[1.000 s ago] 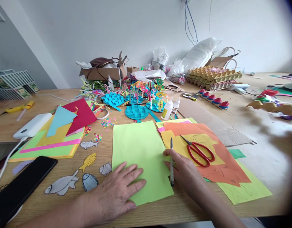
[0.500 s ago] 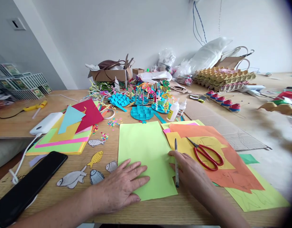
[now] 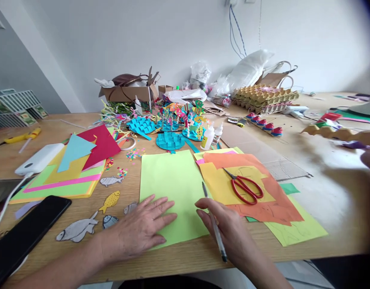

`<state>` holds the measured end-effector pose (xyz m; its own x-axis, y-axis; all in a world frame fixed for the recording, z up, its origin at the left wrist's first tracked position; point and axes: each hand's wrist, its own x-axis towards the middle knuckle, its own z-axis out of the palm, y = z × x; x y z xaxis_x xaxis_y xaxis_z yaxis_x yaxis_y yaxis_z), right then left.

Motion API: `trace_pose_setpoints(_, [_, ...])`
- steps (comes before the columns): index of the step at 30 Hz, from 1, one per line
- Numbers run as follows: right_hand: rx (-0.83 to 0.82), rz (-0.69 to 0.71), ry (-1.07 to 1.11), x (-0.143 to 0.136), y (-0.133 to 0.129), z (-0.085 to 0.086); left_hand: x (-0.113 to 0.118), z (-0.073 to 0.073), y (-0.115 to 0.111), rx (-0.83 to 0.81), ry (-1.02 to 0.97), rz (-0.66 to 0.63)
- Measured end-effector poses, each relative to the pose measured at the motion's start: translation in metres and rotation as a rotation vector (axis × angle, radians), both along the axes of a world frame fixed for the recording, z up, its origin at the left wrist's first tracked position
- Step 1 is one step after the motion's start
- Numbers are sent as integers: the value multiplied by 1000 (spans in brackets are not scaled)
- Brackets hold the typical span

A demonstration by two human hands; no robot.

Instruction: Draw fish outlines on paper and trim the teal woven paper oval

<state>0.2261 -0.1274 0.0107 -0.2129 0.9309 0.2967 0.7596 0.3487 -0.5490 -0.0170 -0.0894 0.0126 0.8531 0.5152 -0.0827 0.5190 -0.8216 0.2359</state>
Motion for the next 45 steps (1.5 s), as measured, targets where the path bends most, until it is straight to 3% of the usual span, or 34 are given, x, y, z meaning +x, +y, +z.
trace_pose_setpoints(4, [-49,-19,4,3,-4,-1,-13,6,9,83,-123,29])
trace_pose_setpoints(8, [21,-49,84,14,-11,5,-21,10,4,110,-185,14])
trace_pose_setpoints(18, [86,-141,235,23,-27,16,-14,2,-15,70,-183,-34])
trace_pose_setpoints(21, [98,-57,166,11,-27,9,-11,5,-18,67,-162,-13])
trace_pose_setpoints(26, [188,114,13,-13,-17,-19,-8,14,-24,80,-107,9])
trace_pose_setpoints(30, [145,185,-87,-16,-14,-29,-41,25,-9,144,-67,103])
trace_pose_setpoints(35, [145,200,-114,-12,-15,-27,-126,52,15,74,66,541])
trace_pose_setpoints(37, [158,202,-116,-11,-16,-26,-150,60,13,-16,145,642])
trace_pose_setpoints(41, [173,198,-101,-12,-17,-26,-160,55,-6,-177,250,669])
trace_pose_setpoints(45, [165,201,-124,-11,-16,-24,-155,37,-20,-145,282,650])
